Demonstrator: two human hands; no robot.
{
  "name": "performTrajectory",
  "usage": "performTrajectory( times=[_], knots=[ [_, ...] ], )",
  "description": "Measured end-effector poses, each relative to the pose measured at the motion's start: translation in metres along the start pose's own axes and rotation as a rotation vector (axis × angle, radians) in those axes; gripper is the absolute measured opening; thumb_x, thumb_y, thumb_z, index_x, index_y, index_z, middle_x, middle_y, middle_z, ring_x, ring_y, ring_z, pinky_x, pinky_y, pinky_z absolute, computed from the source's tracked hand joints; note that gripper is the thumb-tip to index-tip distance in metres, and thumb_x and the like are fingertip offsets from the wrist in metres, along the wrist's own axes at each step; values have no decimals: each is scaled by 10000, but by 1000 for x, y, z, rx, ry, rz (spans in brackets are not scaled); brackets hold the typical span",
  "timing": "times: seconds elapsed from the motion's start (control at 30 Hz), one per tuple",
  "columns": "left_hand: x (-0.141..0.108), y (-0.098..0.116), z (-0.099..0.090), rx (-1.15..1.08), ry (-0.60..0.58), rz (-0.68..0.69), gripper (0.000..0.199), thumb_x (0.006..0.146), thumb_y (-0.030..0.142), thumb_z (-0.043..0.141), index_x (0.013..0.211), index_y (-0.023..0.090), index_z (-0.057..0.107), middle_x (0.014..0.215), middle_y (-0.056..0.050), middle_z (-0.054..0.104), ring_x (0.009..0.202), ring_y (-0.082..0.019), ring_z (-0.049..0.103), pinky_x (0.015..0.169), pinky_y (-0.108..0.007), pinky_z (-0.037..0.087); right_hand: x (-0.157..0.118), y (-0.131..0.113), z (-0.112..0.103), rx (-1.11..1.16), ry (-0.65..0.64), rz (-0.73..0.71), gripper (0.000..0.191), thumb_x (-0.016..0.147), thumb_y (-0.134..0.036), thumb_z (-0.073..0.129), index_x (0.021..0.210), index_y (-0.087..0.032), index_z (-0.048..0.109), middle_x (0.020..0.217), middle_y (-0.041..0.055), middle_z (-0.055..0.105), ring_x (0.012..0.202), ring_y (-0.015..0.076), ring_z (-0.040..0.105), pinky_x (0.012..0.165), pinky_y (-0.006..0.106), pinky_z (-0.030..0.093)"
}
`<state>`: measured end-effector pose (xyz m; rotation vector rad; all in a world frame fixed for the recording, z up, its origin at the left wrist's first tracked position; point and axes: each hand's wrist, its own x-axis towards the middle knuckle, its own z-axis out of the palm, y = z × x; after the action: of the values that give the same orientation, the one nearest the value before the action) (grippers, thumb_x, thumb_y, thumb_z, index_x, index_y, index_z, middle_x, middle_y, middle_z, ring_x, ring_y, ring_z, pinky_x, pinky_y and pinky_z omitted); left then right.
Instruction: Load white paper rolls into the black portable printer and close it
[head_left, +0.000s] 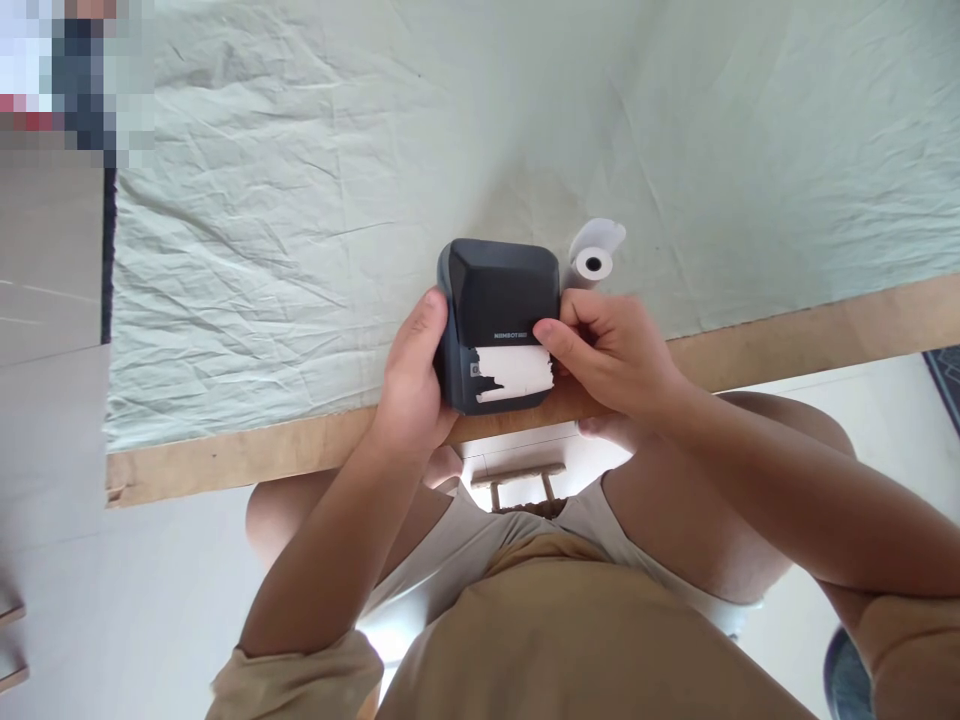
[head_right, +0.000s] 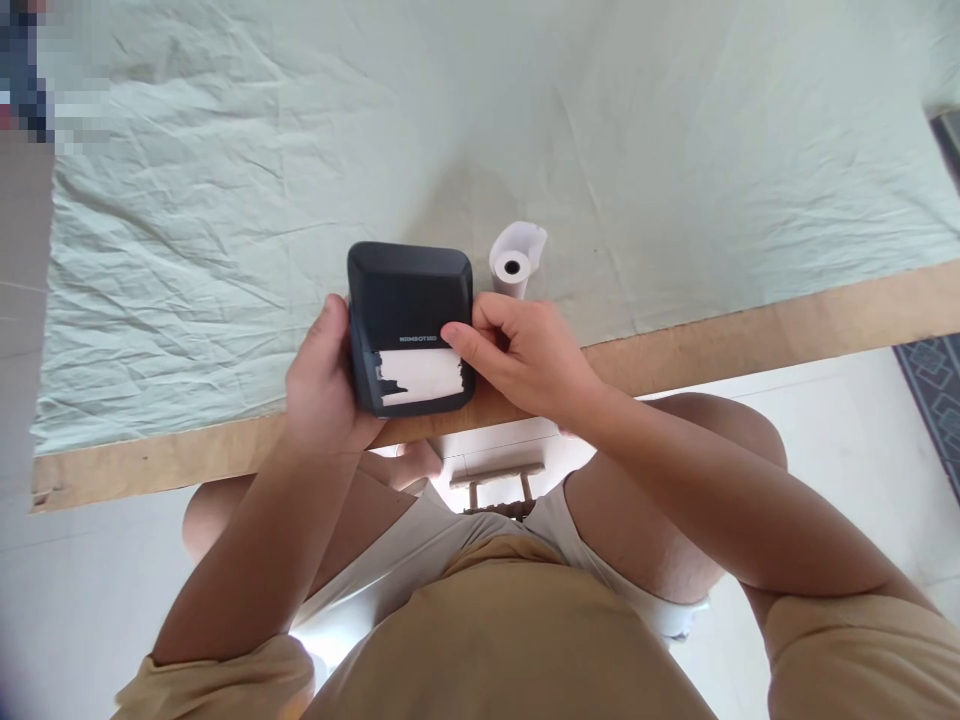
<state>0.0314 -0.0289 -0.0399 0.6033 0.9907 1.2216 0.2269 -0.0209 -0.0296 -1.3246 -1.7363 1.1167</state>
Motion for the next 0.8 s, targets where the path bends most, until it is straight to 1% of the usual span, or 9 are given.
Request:
performTrajectory(
  times=[0.13, 0.23, 0.37, 0.47, 0.53, 0.6, 0.7, 0.73, 0.8],
  knots=[
    [2, -3, 0, -47, 61, -4, 393, 1033, 604, 794, 922, 228, 801, 830, -25, 812, 961, -268, 867, 856, -379, 736, -1, 1, -6, 41, -25, -20, 437, 974, -426, 707, 725, -268, 385, 601, -67, 417, 549, 82, 344, 512, 286, 263],
    [2, -3, -2, -31, 60, 51, 359, 1041, 507, 825, 826, 223, 781, 746, 14, 745, 758, -175, 785, 733, -291, 682, -1, 4, -9, 87, -54, -30, 506, 893, -397, 821, 784, -276, 342, 626, -78, 458, 554, 80, 345, 497, 270, 270],
    [0, -4, -4, -5, 101, 77, 317, 1038, 448, 847, 832, 217, 778, 775, 26, 752, 734, -140, 747, 689, -245, 629, -5, 6, -10, 81, -40, -54, 611, 885, -449, 918, 826, -282, 334, 619, -78, 574, 515, 89, 409, 472, 276, 327],
    [-1, -5, -5, 17, 140, 45, 329, 1043, 480, 831, 846, 224, 766, 780, 28, 759, 758, -159, 770, 722, -267, 651, -6, 1, -6, 78, 106, -150, 568, 954, -445, 892, 839, -287, 358, 596, -89, 550, 497, 107, 506, 462, 281, 378],
    [-1, -6, -5, 35, 151, 29, 348, 1044, 533, 817, 877, 232, 766, 798, 27, 776, 790, -177, 796, 750, -289, 670, -4, -3, -2, 104, 273, -243, 525, 1022, -483, 834, 858, -294, 372, 590, -93, 492, 554, 142, 647, 461, 270, 414],
    [-1, -6, -5, 48, 152, 25, 364, 1044, 577, 808, 916, 238, 773, 829, 27, 795, 833, -180, 815, 774, -288, 675, 1, -7, 0, 99, 420, -330, 482, 1075, -490, 767, 867, -297, 377, 612, -80, 516, 653, 169, 757, 469, 259, 437],
    [-1, -7, -5, 60, 140, 31, 368, 1043, 598, 803, 965, 238, 790, 878, 18, 817, 883, -175, 822, 801, -273, 662, 10, -14, 0, -124, 494, -447, 354, 1063, -367, 727, 857, -274, 454, 716, -56, 691, 649, 140, 738, 536, 273, 448],
    [-1, -7, -5, 66, 129, 30, 371, 1044, 604, 798, 986, 238, 795, 891, 12, 821, 897, -182, 823, 812, -280, 660, 13, -17, -1, -264, 467, -467, 276, 1049, -313, 697, 853, -263, 509, 742, -52, 724, 621, 125, 693, 557, 284, 427],
    [-1, -7, -4, 81, 110, 29, 391, 1047, 625, 783, 1006, 236, 794, 883, 1, 814, 908, -200, 820, 824, -303, 653, 15, -24, -3, -580, 362, -422, 193, 1030, -242, 612, 837, -247, 610, 733, -38, 720, 591, 119, 586, 575, 311, 336]
  ],
)
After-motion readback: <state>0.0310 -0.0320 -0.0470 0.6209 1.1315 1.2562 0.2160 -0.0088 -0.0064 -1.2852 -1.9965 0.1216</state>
